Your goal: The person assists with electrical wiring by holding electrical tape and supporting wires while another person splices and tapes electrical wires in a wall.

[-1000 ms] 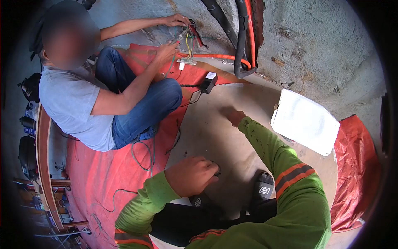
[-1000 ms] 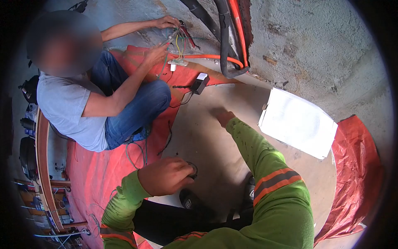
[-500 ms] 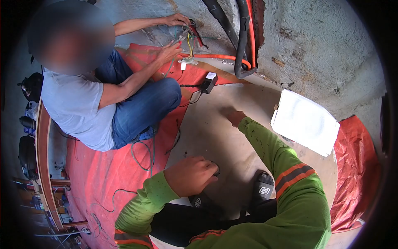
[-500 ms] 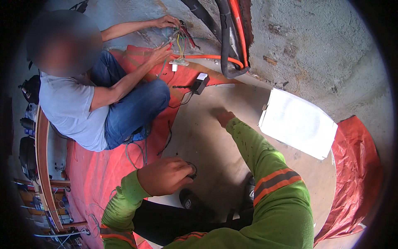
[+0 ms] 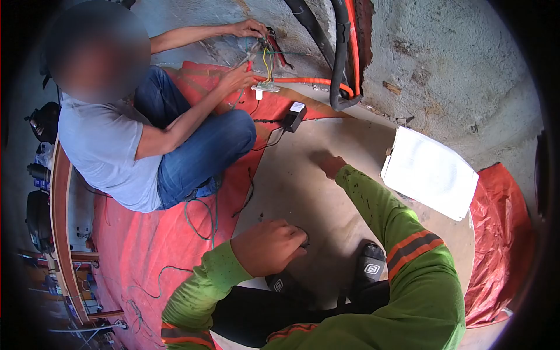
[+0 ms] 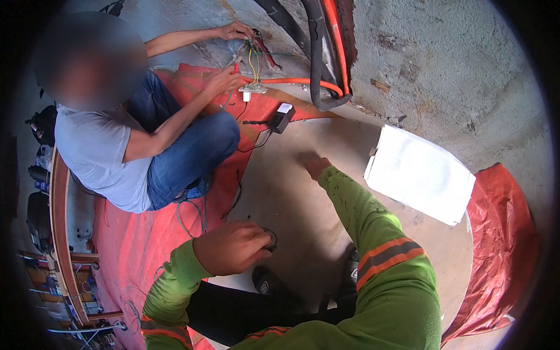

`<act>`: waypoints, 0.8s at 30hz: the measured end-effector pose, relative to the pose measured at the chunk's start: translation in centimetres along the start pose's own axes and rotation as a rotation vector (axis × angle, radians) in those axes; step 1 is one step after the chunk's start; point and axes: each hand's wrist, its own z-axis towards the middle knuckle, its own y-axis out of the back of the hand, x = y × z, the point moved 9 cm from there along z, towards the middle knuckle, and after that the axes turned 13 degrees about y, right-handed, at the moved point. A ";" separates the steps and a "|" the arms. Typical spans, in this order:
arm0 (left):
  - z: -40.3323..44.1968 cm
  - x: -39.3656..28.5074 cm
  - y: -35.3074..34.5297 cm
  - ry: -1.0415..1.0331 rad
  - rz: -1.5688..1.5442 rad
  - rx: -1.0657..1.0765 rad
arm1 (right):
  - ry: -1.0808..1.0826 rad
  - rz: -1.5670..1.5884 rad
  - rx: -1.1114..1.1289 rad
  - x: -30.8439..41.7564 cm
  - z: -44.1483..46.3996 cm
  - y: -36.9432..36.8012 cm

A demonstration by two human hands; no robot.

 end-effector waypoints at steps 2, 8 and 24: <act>0.0 0.1 -0.2 0.017 0.017 0.024 | 0.000 0.007 -0.064 0.3 -0.3 0.8; 0.0 0.2 -0.3 0.004 0.017 0.010 | 0.017 -0.025 0.034 -0.2 0.1 -0.7; 0.3 0.4 -0.3 0.006 0.010 0.025 | -0.012 0.007 0.067 -0.8 0.6 -1.7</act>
